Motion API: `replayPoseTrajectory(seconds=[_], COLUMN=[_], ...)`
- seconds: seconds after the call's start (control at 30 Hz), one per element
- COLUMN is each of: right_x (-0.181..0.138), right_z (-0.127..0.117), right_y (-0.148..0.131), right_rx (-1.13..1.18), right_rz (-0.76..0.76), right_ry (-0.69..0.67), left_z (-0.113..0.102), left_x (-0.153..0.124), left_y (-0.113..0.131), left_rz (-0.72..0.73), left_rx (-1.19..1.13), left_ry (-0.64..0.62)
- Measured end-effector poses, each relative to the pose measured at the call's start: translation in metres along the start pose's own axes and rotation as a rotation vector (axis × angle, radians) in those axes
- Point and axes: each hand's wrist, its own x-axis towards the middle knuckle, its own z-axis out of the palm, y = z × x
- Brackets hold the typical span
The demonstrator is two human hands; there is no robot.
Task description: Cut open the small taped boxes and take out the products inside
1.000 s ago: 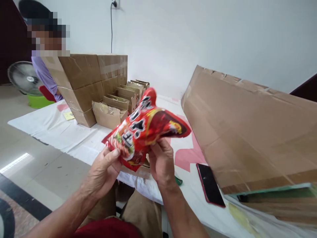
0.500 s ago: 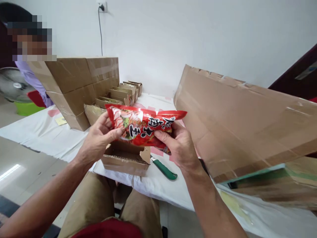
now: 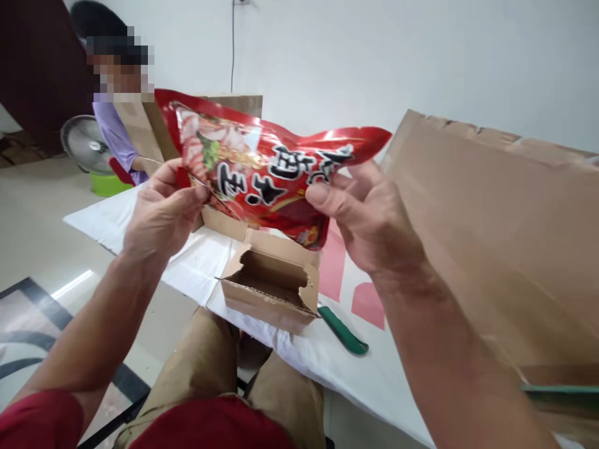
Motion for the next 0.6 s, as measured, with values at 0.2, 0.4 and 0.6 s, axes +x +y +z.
replayPoseTrajectory(seconds=[0.2, 0.4, 0.6], right_x=[0.055, 0.090, 0.088], right_z=[0.056, 0.107, 0.133], right_y=[0.025, 0.127, 0.195], right_rx=[-0.245, -1.152, -1.530], right_rz=[0.070, 0.216, 0.314], right_ry=[-0.213, -0.663, -0.884], left_z=[-0.082, -0.149, -0.176], left_x=[-0.016, -0.044, -0.031], left_y=[-0.007, -0.096, -0.174], left_rz=[-0.027, -0.350, -0.485], left_rx=[0.056, 0.221, 0.339], left_ry=[0.268, 0.450, 0.461])
